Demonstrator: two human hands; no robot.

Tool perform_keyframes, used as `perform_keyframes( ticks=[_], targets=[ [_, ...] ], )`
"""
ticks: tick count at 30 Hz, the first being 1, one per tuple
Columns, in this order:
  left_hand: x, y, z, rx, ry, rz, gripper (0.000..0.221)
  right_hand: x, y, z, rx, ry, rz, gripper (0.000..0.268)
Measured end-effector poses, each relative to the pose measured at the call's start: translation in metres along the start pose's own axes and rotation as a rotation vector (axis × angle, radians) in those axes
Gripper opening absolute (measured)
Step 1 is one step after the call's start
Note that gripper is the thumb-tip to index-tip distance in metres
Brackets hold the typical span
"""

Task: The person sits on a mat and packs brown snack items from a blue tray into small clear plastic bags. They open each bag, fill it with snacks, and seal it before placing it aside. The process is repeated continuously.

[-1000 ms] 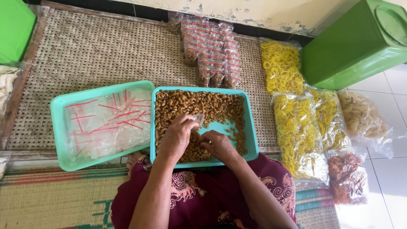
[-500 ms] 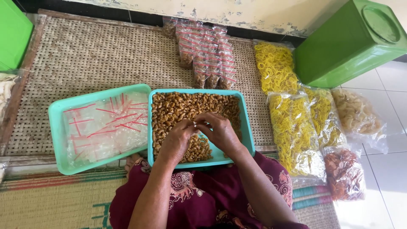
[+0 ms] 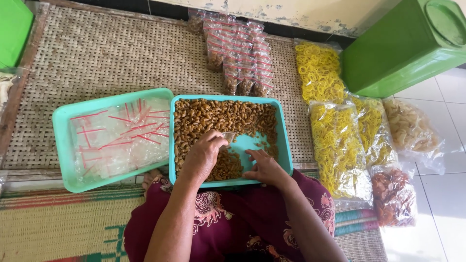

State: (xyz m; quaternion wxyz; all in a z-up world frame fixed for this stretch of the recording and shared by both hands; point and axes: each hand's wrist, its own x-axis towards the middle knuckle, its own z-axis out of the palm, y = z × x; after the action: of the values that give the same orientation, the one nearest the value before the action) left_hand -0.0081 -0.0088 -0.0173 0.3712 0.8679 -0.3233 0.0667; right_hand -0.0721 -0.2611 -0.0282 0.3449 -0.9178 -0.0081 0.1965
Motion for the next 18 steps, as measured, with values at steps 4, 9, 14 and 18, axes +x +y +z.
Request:
perform_keyframes(
  ticks=[4,9,14,18],
  targets=[
    [0.001,0.000,-0.001,-0.004,-0.012,-0.015,0.020,0.011,-0.004,0.016,0.020,-0.017,-0.003,0.086],
    [0.000,0.001,-0.003,0.030,-0.028,-0.021,0.020,0.021,-0.022,0.032,-0.055,-0.011,-0.016,0.092],
    [0.000,-0.002,0.000,-0.007,-0.032,-0.023,0.023,0.028,-0.013,0.047,-0.023,0.114,-0.114,0.072],
    [-0.002,-0.004,0.003,-0.010,-0.039,-0.039,0.023,0.025,-0.009,0.048,0.024,0.200,-0.238,0.036]
  ],
)
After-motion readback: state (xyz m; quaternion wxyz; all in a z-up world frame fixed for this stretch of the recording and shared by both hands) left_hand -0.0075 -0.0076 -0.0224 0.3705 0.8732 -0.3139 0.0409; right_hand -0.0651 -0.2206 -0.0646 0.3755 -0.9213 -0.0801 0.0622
